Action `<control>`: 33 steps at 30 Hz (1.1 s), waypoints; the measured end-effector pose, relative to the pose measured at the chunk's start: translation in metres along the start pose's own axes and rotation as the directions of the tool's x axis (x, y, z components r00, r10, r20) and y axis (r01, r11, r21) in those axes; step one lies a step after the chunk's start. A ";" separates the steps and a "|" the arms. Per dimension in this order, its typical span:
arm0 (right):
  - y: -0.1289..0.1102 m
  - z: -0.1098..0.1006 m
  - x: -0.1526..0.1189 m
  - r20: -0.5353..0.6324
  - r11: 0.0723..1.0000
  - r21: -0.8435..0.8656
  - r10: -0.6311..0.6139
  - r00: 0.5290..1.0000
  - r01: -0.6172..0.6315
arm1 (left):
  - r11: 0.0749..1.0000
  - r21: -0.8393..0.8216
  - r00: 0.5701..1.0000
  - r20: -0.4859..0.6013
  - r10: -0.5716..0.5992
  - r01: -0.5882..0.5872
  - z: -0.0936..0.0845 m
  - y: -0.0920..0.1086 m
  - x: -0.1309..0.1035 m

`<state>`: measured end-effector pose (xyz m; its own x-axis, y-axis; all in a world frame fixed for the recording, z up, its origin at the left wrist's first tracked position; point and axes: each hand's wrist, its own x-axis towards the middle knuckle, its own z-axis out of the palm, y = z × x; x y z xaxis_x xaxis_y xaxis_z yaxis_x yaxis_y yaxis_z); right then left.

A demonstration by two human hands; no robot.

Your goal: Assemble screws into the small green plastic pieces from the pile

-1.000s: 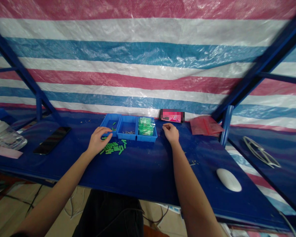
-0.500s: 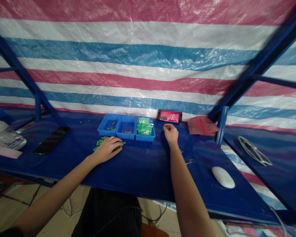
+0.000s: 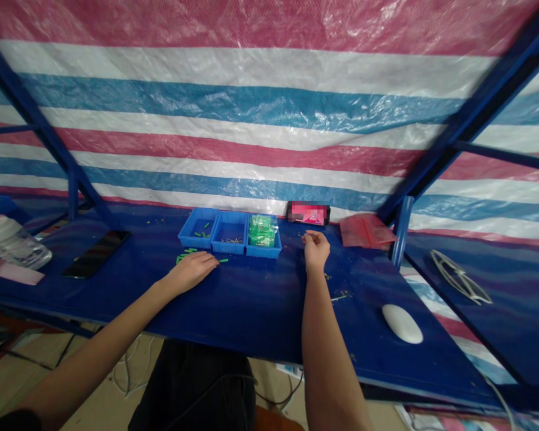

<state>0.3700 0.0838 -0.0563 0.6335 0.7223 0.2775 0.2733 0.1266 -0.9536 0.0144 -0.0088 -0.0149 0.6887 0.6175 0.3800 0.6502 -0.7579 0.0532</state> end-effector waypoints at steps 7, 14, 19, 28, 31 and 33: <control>0.001 0.003 0.000 0.059 0.998 -0.069 0.000 0.998 0.004 | 0.984 -0.163 0.995 -0.045 -0.085 0.076 -0.004 -0.005 -0.006; 0.000 0.005 -0.001 0.062 0.998 -0.068 -0.009 0.998 0.013 | 0.545 -0.822 0.771 -0.236 -0.591 0.166 -0.024 -0.014 0.002; 0.001 0.006 -0.001 0.063 0.997 -0.076 -0.011 0.998 0.016 | 0.474 -0.863 0.751 -0.196 -0.631 0.173 -0.025 -0.029 0.011; -0.005 0.007 -0.002 0.060 0.999 -0.028 0.031 0.998 -0.029 | 0.769 -0.567 0.787 -0.310 -0.532 0.296 -0.009 -0.048 0.026; -0.014 0.007 -0.005 0.016 0.998 0.041 0.051 0.999 -0.052 | 0.850 -0.423 0.813 -0.343 -0.470 0.313 -0.013 -0.047 0.020; -0.026 0.007 -0.008 -0.024 0.994 0.103 0.033 0.999 -0.031 | 0.877 -0.338 0.786 -0.409 -0.463 0.341 -0.019 -0.051 0.004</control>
<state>0.3524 0.0791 -0.0346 0.6593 0.7098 0.2481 0.1777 0.1735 -0.9687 -0.0216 0.0282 0.0018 0.1093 0.7504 0.6519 0.6969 -0.5255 0.4880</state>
